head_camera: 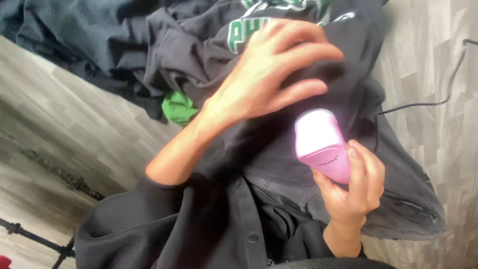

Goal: The person uses a pink handheld lint remover to clean a dark grey sweatshirt. They hold the garment taut with one hand while moving the device over the fabric surface to remove lint.

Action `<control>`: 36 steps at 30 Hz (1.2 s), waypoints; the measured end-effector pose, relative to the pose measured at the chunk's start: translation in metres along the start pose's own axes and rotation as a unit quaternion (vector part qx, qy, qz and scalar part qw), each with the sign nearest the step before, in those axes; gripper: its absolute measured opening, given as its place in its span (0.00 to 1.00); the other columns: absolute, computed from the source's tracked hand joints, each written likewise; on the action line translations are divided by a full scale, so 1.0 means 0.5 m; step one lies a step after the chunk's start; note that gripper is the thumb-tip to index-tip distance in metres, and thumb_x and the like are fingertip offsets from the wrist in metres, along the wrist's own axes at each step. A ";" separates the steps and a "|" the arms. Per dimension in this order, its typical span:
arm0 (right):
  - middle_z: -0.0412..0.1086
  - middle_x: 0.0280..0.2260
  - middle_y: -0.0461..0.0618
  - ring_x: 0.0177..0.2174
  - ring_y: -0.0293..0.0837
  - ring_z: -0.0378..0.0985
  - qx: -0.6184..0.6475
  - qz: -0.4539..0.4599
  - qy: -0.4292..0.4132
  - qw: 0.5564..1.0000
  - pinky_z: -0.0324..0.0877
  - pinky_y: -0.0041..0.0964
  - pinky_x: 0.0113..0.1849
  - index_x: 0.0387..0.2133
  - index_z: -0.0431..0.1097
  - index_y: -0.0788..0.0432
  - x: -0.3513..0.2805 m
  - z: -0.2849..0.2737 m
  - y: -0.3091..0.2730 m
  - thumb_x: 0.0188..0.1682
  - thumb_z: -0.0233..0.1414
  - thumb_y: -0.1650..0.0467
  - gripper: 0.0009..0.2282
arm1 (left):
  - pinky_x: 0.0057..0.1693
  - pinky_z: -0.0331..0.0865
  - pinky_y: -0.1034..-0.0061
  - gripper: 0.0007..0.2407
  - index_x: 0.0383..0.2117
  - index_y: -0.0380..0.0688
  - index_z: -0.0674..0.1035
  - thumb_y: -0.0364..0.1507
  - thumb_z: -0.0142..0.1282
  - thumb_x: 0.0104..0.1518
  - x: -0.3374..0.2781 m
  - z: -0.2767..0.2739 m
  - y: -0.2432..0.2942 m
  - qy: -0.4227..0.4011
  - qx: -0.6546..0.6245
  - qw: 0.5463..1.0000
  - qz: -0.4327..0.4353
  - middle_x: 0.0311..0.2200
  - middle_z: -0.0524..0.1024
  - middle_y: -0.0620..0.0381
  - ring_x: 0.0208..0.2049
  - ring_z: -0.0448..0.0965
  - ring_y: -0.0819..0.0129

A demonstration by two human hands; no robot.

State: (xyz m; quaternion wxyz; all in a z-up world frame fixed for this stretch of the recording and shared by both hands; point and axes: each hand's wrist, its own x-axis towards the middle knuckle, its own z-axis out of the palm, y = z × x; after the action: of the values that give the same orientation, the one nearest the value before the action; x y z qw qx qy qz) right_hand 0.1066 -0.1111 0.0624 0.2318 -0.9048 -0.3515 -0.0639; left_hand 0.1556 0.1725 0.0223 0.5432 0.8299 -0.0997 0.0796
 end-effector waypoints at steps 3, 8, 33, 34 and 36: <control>0.70 0.46 0.77 0.43 0.70 0.76 0.009 0.031 0.019 0.999 0.75 0.61 0.46 0.53 0.63 0.76 0.008 -0.001 0.015 0.52 0.62 0.66 0.25 | 0.55 0.63 0.55 0.05 0.42 0.59 0.80 0.37 0.60 0.64 0.043 0.036 -0.011 -0.068 -0.019 0.997 -0.015 0.51 0.66 0.59 0.54 0.65 0.55; 0.68 0.49 0.77 0.48 0.70 0.74 -0.001 0.102 0.012 0.995 0.73 0.60 0.51 0.56 0.62 0.78 -0.021 0.012 0.062 0.52 0.54 0.59 0.31 | 0.70 0.58 0.53 0.07 0.42 0.52 0.85 0.32 0.53 0.69 0.044 0.080 -0.091 -0.061 -0.163 0.984 0.026 0.58 0.71 0.61 0.61 0.66 0.54; 0.68 0.47 0.79 0.44 0.72 0.75 0.094 0.064 0.000 0.994 0.75 0.62 0.46 0.55 0.60 0.72 0.029 0.006 0.088 0.54 0.56 0.62 0.25 | 0.46 0.56 0.68 0.06 0.34 0.39 0.67 0.14 0.48 0.61 0.057 0.025 -0.002 -0.050 0.046 0.995 -0.070 0.38 0.69 0.51 0.37 0.66 0.57; 0.68 0.47 0.79 0.44 0.72 0.75 0.096 0.063 0.000 0.993 0.75 0.62 0.46 0.55 0.60 0.72 0.024 0.006 0.092 0.54 0.56 0.62 0.25 | 0.46 0.56 0.68 0.06 0.34 0.39 0.67 0.14 0.48 0.61 0.051 0.031 -0.005 -0.050 0.048 0.995 -0.070 0.38 0.69 0.51 0.37 0.66 0.57; 0.68 0.46 0.78 0.43 0.71 0.76 0.117 0.019 -0.019 0.993 0.77 0.62 0.46 0.53 0.61 0.74 0.011 0.005 0.099 0.52 0.57 0.63 0.25 | 0.42 0.52 0.67 0.09 0.32 0.40 0.66 0.10 0.41 0.60 0.040 0.044 -0.011 -0.018 0.072 0.995 -0.071 0.33 0.69 0.54 0.31 0.58 0.60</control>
State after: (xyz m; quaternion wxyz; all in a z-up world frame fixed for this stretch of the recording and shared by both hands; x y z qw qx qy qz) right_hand 0.1435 -0.1386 0.0434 0.3305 -0.8792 -0.3433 -0.0009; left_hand 0.1768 0.1530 0.0136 0.4846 0.8730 -0.0444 0.0331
